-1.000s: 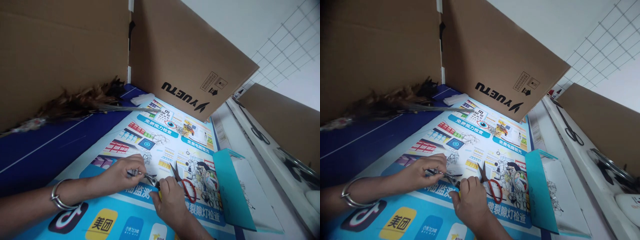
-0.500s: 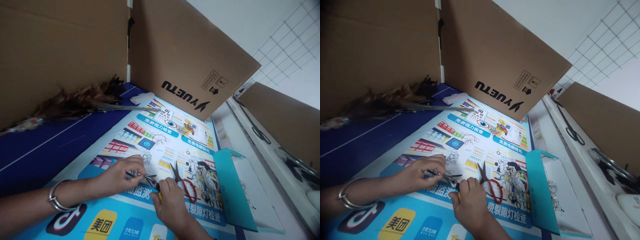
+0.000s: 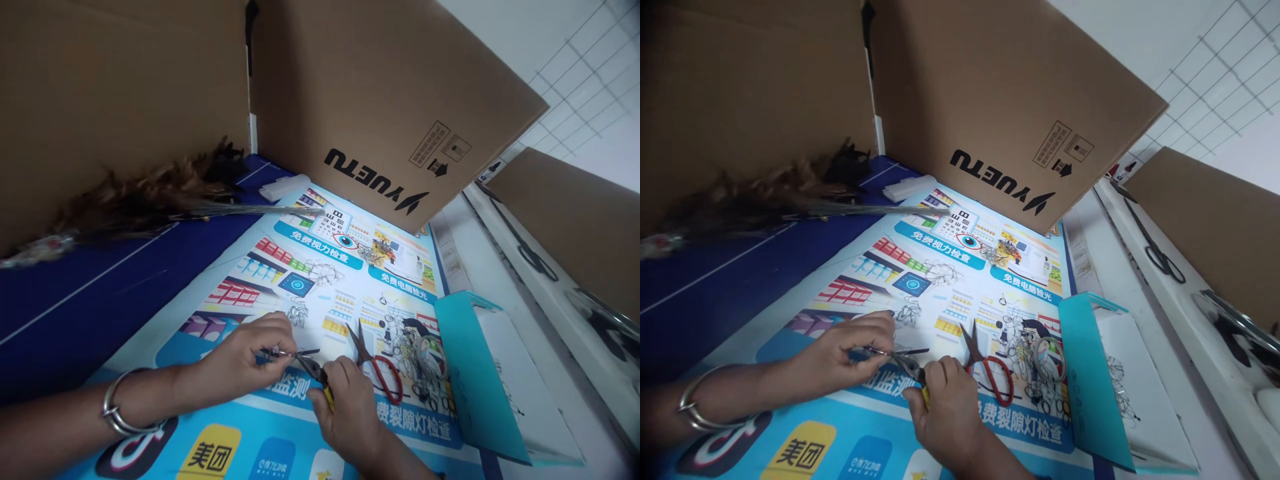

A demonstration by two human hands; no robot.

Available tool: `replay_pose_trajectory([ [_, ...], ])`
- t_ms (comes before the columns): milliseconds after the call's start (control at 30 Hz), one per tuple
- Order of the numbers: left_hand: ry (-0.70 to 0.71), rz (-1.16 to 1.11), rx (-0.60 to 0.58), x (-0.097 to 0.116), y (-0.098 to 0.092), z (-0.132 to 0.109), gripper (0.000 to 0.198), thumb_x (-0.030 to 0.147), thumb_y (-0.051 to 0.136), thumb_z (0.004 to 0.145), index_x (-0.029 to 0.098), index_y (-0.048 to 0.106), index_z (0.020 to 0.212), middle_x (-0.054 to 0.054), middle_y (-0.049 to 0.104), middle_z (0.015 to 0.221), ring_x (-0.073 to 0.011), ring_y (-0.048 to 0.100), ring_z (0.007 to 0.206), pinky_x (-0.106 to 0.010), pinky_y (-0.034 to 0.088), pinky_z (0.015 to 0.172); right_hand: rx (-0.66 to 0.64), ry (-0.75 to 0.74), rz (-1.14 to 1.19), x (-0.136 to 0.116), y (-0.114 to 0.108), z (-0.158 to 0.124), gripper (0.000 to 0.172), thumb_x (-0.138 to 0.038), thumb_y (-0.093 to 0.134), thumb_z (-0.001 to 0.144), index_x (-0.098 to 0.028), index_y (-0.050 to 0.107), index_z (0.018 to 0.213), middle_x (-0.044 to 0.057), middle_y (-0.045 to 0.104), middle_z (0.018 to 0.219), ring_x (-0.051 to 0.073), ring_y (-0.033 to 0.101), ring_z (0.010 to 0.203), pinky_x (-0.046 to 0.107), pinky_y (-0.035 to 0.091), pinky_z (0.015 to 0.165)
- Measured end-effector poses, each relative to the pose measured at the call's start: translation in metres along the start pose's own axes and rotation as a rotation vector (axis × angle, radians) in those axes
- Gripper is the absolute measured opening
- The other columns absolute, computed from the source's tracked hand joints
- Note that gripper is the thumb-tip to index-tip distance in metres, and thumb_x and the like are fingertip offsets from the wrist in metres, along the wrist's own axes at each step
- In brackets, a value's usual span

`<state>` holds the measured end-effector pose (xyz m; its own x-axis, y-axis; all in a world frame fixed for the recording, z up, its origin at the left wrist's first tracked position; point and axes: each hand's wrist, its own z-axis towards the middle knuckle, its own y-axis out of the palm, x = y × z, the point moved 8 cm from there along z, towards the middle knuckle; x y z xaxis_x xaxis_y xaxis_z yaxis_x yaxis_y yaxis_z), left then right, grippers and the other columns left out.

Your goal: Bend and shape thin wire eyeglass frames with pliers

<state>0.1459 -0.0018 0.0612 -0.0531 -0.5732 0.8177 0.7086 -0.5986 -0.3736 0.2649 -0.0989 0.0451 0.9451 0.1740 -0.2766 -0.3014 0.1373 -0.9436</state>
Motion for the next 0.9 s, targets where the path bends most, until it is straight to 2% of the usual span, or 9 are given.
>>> replay_pose_trajectory([
  [300,-0.003,-0.023,0.009,-0.001,-0.003,0.001,0.016,0.004,0.052,0.081,0.017,0.06,0.082,-0.003,0.059,0.077,-0.0164,0.056,0.076,-0.03,0.047,0.069,-0.036,0.008,0.056,-0.001,-0.001,0.003,0.032,-0.045,0.035,0.093,-0.017,0.051,0.095,0.008,0.055,0.085,0.022,0.05,0.077,0.03,0.036,0.06],
  [533,0.028,0.018,0.039,0.004,-0.006,-0.004,0.012,0.009,0.053,0.083,0.017,0.061,0.081,-0.004,0.06,0.077,-0.0177,0.057,0.078,-0.032,0.048,0.073,-0.07,0.001,-0.047,-0.006,-0.002,0.003,0.033,-0.045,0.041,0.091,-0.015,0.053,0.099,0.009,0.057,0.09,0.023,0.05,0.083,0.033,0.041,0.067],
  [900,0.071,0.043,0.054,0.008,-0.011,-0.006,0.011,0.01,0.054,0.083,0.017,0.062,0.081,-0.005,0.061,0.076,-0.018,0.057,0.078,-0.032,0.049,0.073,-0.058,0.036,-0.228,-0.016,-0.01,0.003,0.028,-0.045,0.047,0.089,-0.017,0.053,0.088,0.007,0.056,0.085,0.022,0.05,0.078,0.03,0.034,0.059],
])
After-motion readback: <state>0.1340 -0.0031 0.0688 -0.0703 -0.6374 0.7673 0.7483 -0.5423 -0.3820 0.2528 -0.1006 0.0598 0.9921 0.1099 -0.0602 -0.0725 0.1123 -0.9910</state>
